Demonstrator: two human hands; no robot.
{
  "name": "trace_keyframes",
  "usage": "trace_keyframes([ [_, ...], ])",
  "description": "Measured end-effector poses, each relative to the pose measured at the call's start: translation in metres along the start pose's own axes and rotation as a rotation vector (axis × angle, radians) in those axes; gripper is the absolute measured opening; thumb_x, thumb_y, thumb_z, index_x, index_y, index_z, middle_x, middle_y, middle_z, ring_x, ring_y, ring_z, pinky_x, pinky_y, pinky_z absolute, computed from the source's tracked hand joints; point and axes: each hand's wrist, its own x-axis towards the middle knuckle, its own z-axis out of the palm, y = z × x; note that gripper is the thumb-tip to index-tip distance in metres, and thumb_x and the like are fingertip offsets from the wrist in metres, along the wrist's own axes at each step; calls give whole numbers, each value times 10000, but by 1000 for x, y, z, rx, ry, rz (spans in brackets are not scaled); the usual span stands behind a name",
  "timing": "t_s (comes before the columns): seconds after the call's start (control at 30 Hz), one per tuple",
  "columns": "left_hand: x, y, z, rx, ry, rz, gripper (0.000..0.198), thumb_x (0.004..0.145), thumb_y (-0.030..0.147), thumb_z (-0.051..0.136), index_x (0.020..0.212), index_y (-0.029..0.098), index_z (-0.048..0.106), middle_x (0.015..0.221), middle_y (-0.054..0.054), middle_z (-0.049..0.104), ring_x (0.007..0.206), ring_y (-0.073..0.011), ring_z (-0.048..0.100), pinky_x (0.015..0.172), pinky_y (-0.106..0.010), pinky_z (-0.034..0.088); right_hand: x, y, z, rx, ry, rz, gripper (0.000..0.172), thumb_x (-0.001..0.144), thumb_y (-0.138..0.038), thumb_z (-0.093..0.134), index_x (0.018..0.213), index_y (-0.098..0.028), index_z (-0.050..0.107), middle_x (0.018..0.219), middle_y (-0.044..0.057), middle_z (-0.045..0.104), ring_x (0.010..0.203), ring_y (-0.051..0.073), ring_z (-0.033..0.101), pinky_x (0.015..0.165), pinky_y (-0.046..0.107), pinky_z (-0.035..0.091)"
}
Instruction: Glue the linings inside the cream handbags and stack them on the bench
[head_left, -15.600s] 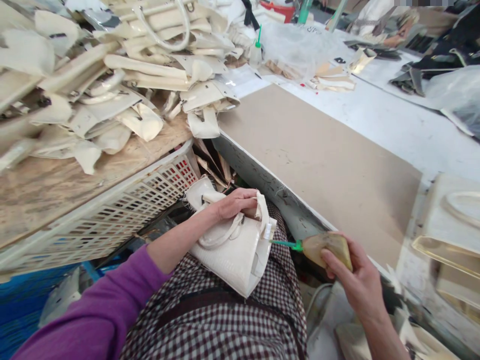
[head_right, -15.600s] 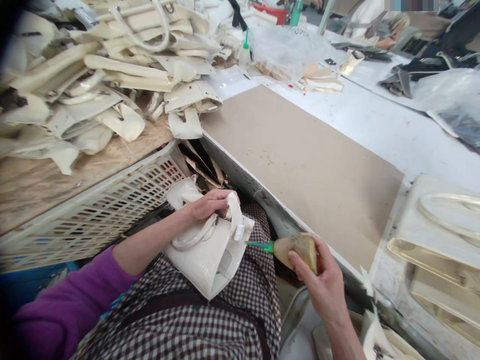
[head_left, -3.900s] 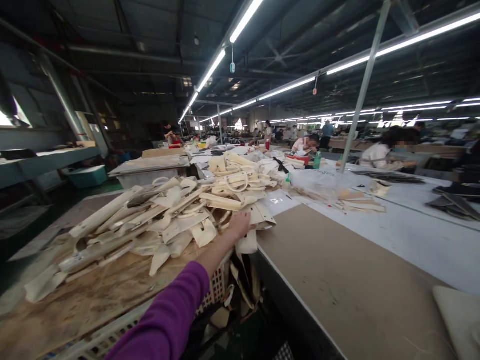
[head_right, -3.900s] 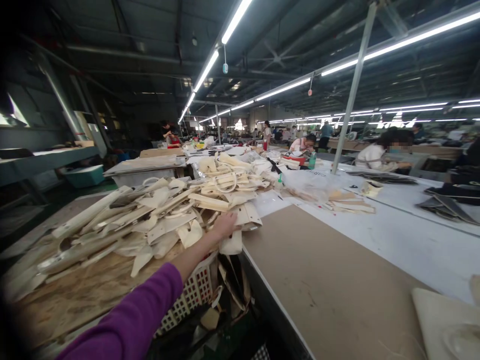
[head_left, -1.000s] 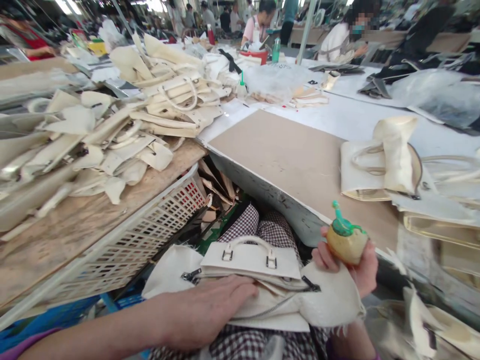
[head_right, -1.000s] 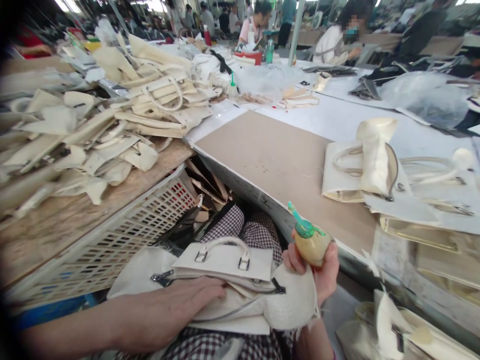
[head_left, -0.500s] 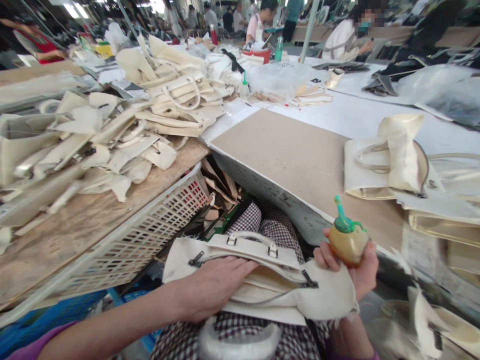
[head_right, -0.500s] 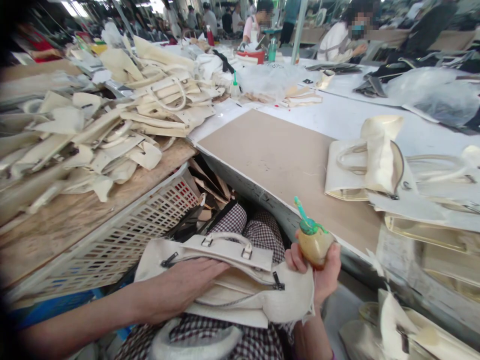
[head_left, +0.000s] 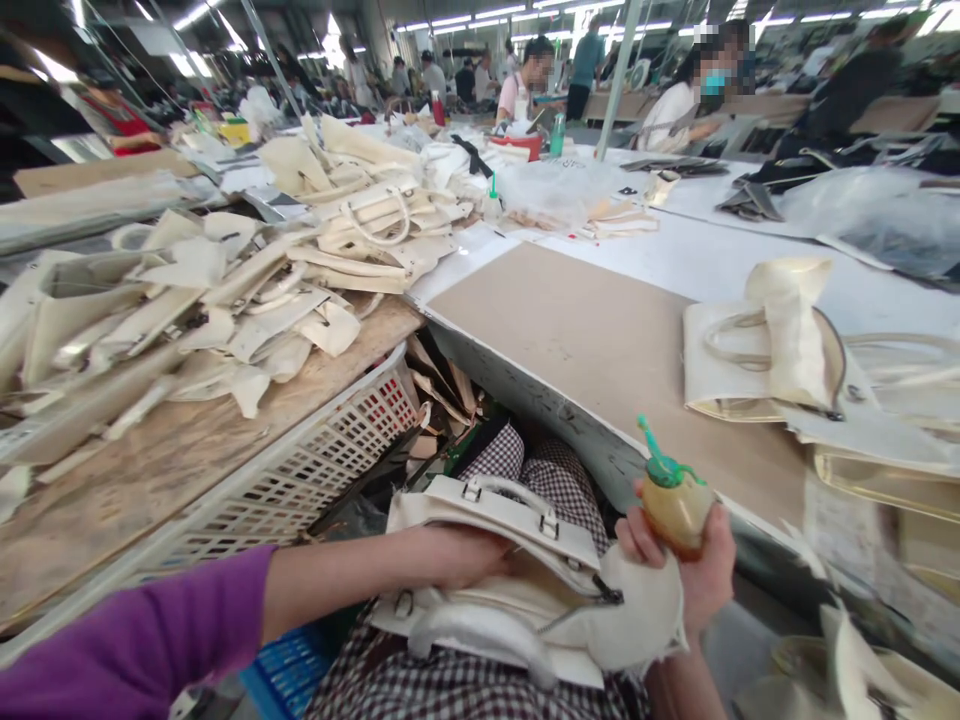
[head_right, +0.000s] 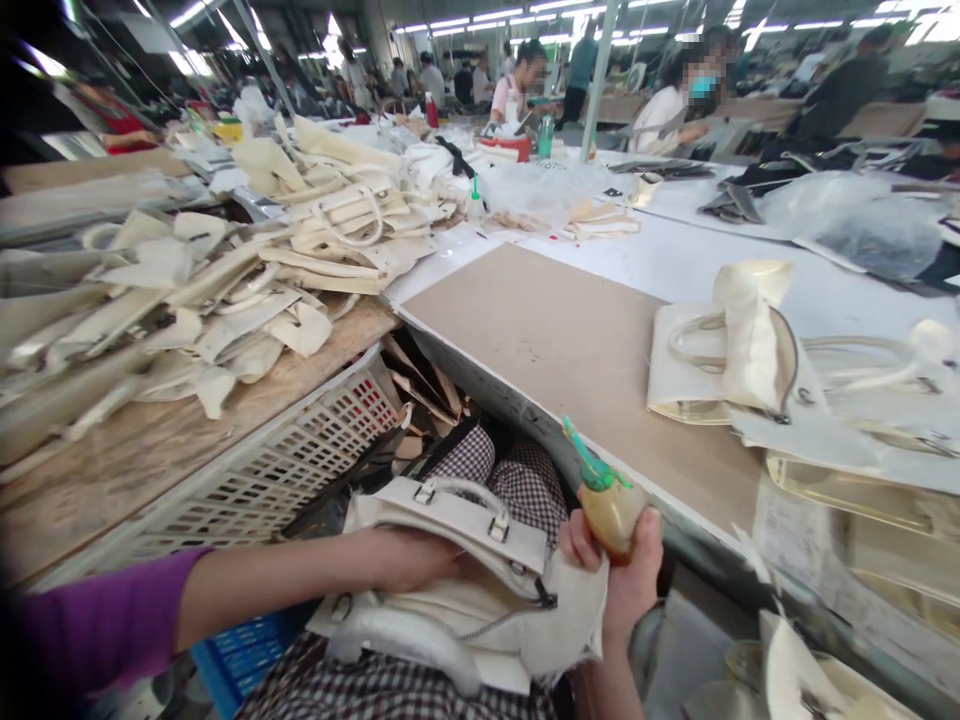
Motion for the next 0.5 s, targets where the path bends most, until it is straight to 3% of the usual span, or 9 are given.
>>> trace_keyframes([
  [0.17, 18, 6, 11, -37, 49, -73, 328, 1005, 244, 463, 1276, 237, 648, 1314, -18, 698, 1231, -232, 637, 1073, -309, 486, 1, 4, 1, -11, -14, -26, 422, 894, -580, 619, 860, -166, 692, 651, 0, 570, 393, 62, 312, 369, 203, 365],
  [0.27, 26, 13, 8, -94, 63, -71, 323, 997, 203, 436, 1196, 247, 687, 1330, -13, 689, 1244, -229, 633, 1039, -290, 502, -1, 3, -3, -23, -8, -20, 418, 914, -566, 593, 857, -163, 684, 582, -10, 539, 388, 71, 329, 384, 204, 373],
  [0.33, 21, 18, -4, -91, 17, 8, 311, 950, 167, 498, 1179, 235, 697, 1351, -44, 678, 1278, -264, 618, 1055, -298, 497, -1, -1, -7, -12, 39, -24, 421, 904, -568, 601, 838, -160, 679, 538, -27, 505, 387, 70, 302, 385, 197, 360],
  [0.43, -3, 28, -36, -33, -56, 166, 368, 931, 87, 462, 1234, 187, 645, 1366, -125, 653, 1296, -297, 602, 1087, -341, 476, 3, -6, -14, -27, 89, -33, 458, 847, -601, 653, 853, -145, 692, 558, -30, 515, 391, 60, 267, 377, 197, 349],
  [0.5, -24, 34, -61, -23, -113, 180, 346, 918, 76, 474, 1215, 187, 612, 1240, -124, 700, 1156, -278, 668, 980, -345, 524, 6, -8, -17, -36, 102, -22, 514, 807, -636, 676, 873, -128, 711, 603, -17, 549, 393, 50, 251, 365, 198, 333],
])
